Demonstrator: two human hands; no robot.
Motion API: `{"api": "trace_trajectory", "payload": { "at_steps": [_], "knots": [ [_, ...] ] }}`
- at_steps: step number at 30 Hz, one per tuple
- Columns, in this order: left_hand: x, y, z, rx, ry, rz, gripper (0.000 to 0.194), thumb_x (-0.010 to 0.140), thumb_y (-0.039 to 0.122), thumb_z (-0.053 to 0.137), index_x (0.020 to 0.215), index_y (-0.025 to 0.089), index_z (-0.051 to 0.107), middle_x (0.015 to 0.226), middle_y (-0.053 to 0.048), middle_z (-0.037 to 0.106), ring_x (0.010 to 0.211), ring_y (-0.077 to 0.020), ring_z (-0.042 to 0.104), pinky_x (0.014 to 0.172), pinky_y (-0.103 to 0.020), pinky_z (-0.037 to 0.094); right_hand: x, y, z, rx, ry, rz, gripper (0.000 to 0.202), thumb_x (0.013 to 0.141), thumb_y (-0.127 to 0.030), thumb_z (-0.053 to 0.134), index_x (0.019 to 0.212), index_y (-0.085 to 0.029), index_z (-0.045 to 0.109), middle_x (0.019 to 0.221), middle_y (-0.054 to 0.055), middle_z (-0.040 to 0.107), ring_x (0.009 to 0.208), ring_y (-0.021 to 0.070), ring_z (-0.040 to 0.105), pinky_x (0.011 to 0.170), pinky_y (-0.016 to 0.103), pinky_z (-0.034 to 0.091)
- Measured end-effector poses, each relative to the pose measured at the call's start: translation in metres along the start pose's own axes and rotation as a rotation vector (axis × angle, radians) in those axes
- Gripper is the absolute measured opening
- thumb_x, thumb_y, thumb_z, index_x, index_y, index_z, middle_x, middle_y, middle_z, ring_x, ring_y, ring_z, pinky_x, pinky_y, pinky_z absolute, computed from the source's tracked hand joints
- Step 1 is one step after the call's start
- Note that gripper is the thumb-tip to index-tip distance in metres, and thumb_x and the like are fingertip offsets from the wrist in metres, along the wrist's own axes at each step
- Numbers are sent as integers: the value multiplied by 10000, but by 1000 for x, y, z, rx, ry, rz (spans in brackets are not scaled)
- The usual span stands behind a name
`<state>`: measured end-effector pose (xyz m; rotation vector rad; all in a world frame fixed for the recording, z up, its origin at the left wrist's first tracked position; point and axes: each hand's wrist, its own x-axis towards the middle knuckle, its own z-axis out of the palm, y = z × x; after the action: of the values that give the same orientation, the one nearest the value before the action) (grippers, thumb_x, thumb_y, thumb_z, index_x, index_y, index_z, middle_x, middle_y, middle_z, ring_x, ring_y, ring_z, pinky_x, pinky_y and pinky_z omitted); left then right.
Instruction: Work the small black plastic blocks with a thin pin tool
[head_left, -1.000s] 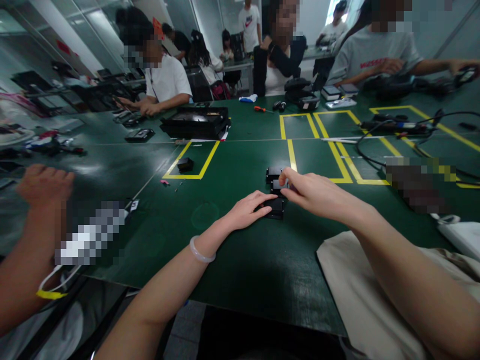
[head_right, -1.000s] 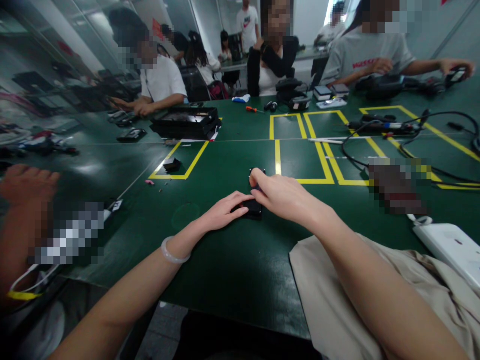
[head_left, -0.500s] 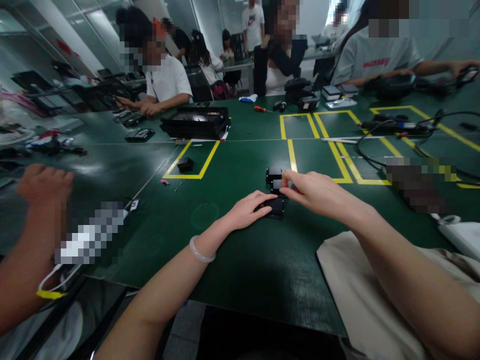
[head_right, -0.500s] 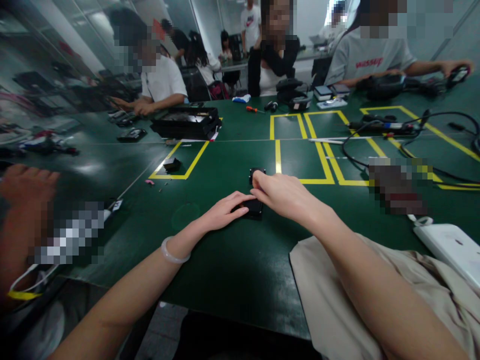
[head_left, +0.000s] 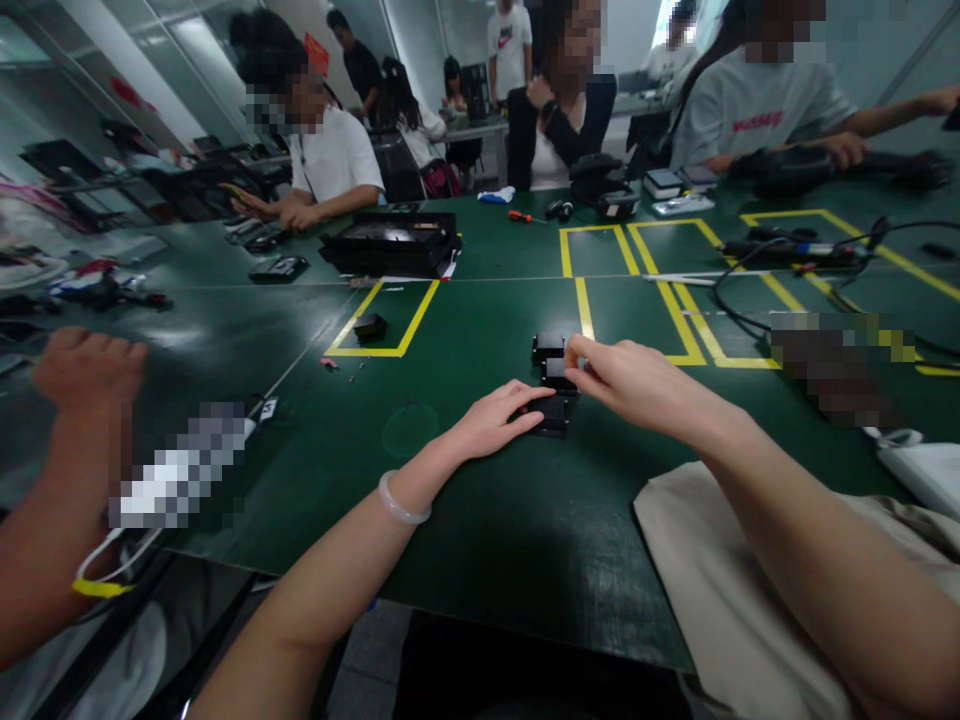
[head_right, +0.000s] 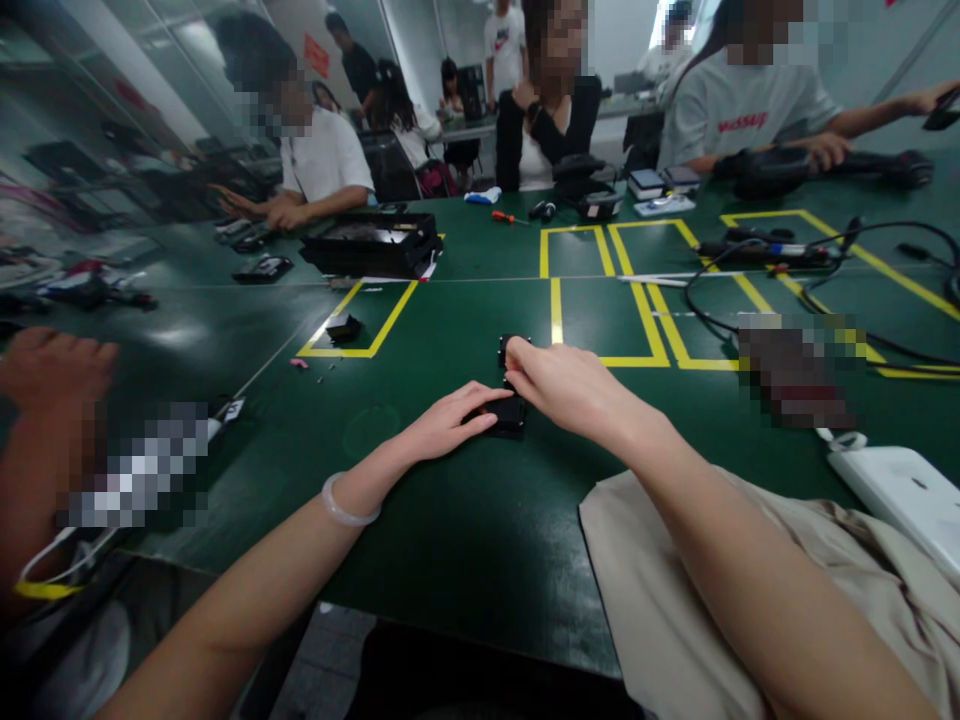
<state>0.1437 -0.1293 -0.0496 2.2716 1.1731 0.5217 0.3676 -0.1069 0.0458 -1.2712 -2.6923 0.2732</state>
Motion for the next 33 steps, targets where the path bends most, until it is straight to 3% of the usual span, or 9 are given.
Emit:
{"api": "trace_trajectory", "payload": {
  "at_steps": [4,9,16,22,30,33],
  "knots": [
    [0,-1,1,1,-1,1,433,996,436,383,1406,301,429,1173,-56,533,1101,-215,533,958,-351,429,-2,0,-3,72,-37,-63,189,938,-313,379,1081,-220,461,780,21,629,625,162,534,547,263,281],
    [0,-4,2,14,2,-7,427,993,438,390,1394,298,441,1168,-55,534,1073,-213,538,951,-351,434,-2,-5,-3,2,-10,-17,229,952,-406,376,994,-221,504,714,26,606,613,178,528,536,272,260],
    [1,-2,1,8,0,-8,433,996,433,382,1407,303,426,1173,-56,530,1077,-215,540,943,-350,438,-4,-3,-4,51,-41,-74,170,942,-302,371,1057,-220,465,743,12,602,611,158,517,540,267,263],
    [1,-4,2,15,7,-1,414,993,416,398,1387,298,446,1160,-50,532,1060,-207,545,944,-346,438,-3,-5,-1,-7,-4,-23,216,954,-412,373,961,-229,489,676,6,571,599,170,507,530,266,244],
    [1,-3,3,4,7,0,428,997,429,391,1405,306,425,1172,-48,530,1054,-201,546,946,-346,435,-4,-2,-2,32,-5,-49,171,937,-309,382,1063,-226,462,752,12,607,631,167,528,540,260,259],
    [1,-4,2,9,8,-4,429,995,428,394,1405,305,426,1175,-49,531,1057,-204,545,948,-348,435,-2,-4,-1,5,2,-19,211,949,-401,381,1006,-229,489,730,17,616,620,173,532,538,263,255]
  ]
}}
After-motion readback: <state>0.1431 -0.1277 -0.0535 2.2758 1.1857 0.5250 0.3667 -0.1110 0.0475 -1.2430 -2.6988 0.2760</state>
